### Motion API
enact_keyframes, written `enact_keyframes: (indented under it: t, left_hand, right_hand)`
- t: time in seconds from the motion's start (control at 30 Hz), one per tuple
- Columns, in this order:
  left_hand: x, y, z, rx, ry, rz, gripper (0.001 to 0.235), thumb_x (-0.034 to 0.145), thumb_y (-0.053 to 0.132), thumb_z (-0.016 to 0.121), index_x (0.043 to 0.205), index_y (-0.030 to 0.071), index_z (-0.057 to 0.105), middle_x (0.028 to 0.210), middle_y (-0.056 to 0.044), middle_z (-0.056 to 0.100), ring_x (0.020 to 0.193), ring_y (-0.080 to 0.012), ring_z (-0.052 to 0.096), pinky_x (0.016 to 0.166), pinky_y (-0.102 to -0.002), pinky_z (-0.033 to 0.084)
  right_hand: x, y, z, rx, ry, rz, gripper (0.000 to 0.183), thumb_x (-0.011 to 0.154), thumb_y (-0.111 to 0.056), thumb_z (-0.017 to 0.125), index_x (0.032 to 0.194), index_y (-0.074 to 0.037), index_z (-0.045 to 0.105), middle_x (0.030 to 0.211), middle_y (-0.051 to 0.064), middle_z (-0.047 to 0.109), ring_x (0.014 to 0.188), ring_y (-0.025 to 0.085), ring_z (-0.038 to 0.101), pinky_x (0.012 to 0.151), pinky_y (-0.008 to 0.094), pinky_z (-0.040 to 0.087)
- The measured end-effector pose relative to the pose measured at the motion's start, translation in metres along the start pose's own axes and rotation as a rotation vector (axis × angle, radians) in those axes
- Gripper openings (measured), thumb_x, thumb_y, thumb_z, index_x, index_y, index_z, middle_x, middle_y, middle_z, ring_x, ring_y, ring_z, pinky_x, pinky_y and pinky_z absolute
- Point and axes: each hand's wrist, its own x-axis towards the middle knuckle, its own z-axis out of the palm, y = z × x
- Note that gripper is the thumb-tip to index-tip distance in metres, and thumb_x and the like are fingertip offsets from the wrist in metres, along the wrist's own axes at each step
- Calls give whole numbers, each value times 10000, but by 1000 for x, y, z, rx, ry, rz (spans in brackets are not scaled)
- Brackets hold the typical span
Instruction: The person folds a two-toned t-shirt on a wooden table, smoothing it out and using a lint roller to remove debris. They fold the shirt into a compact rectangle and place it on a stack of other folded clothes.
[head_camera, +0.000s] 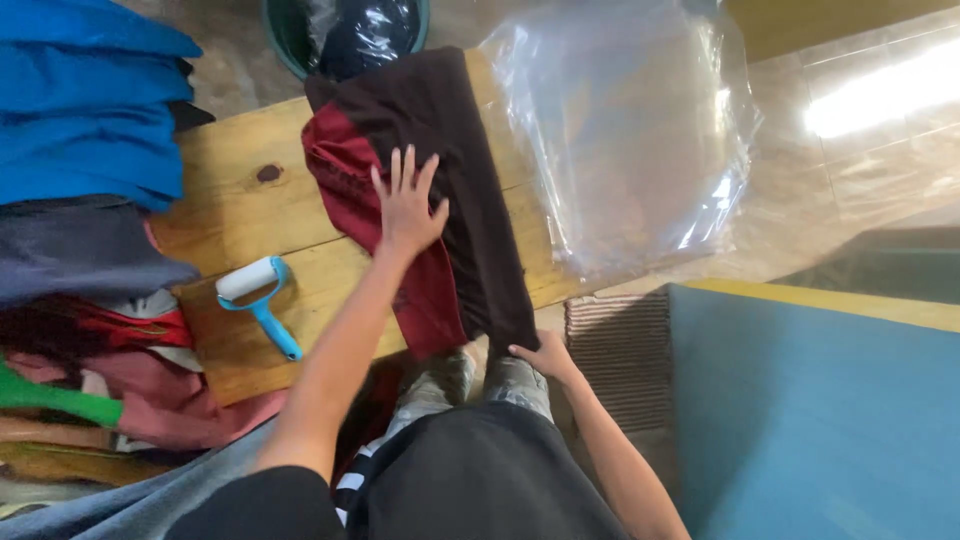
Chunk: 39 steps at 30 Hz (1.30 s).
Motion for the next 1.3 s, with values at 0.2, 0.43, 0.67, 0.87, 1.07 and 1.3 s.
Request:
enact_keyframes:
  t: [0.2, 0.43, 0.67, 0.87, 1.07, 1.3]
  left_hand:
    - [-67, -33, -7, 18, 219, -576, 1068, 701, 477, 878, 1561, 149, 338, 1490, -269, 400, 1281, -468, 480, 1007, -638, 365]
    - [-43, -87, 25, -20, 72, -797, 1060, 697, 499, 854, 1549, 185, 307, 1255, -154, 583, 1156, -401, 581, 933, -597, 425]
    - [-38, -71, 0, -349, 219, -834, 539, 794, 181, 563, 1328, 235, 615, 1222, -139, 681, 1154, -411, 627, 1006, -556, 450]
    - [-64, 52, -65, -772, 276, -453, 494, 758, 105, 549, 1222, 120, 716, 1071, -222, 718, 1069, -422, 682, 943, -496, 536]
    - [-88, 97, -5, -787, -39, -282, 576, 726, 172, 738, 1301, 167, 697, 1106, -115, 697, 1114, -300, 675, 987, -410, 535]
    - [-118, 67, 66, -674, -205, -884, 719, 840, 399, 766, 1432, 136, 454, 1340, -131, 541, 1293, -265, 588, 1088, -438, 489]
  right_hand:
    - [17, 43, 0, -309, -96, 279, 716, 823, -411, 831, 1425, -111, 586, 1254, 187, 723, 1230, 346, 679, 978, 501, 570]
    - [17, -49, -32, -341, -30, 79, 478, 937, -457, 664, 1121, -26, 758, 1049, 203, 774, 1120, 382, 724, 922, 488, 578]
    - [3, -108, -69, -718, -211, 180, 656, 879, -687, 543, 743, -88, 775, 689, 124, 750, 725, 288, 770, 681, 418, 608]
    - [-1, -191, -57, 94, -78, -307, 501, 1067, -400, 491, 1411, -46, 576, 1250, 257, 684, 1182, 381, 656, 939, 481, 565]
    - [28, -190, -43, 405, 79, -225, 324, 974, -408, 711, 1098, -112, 749, 940, 101, 726, 900, 208, 678, 747, 378, 569]
    - [45, -141, -28, 325, 165, 45, 390, 849, -462, 809, 1045, -125, 807, 940, 125, 778, 913, 244, 734, 778, 402, 569]
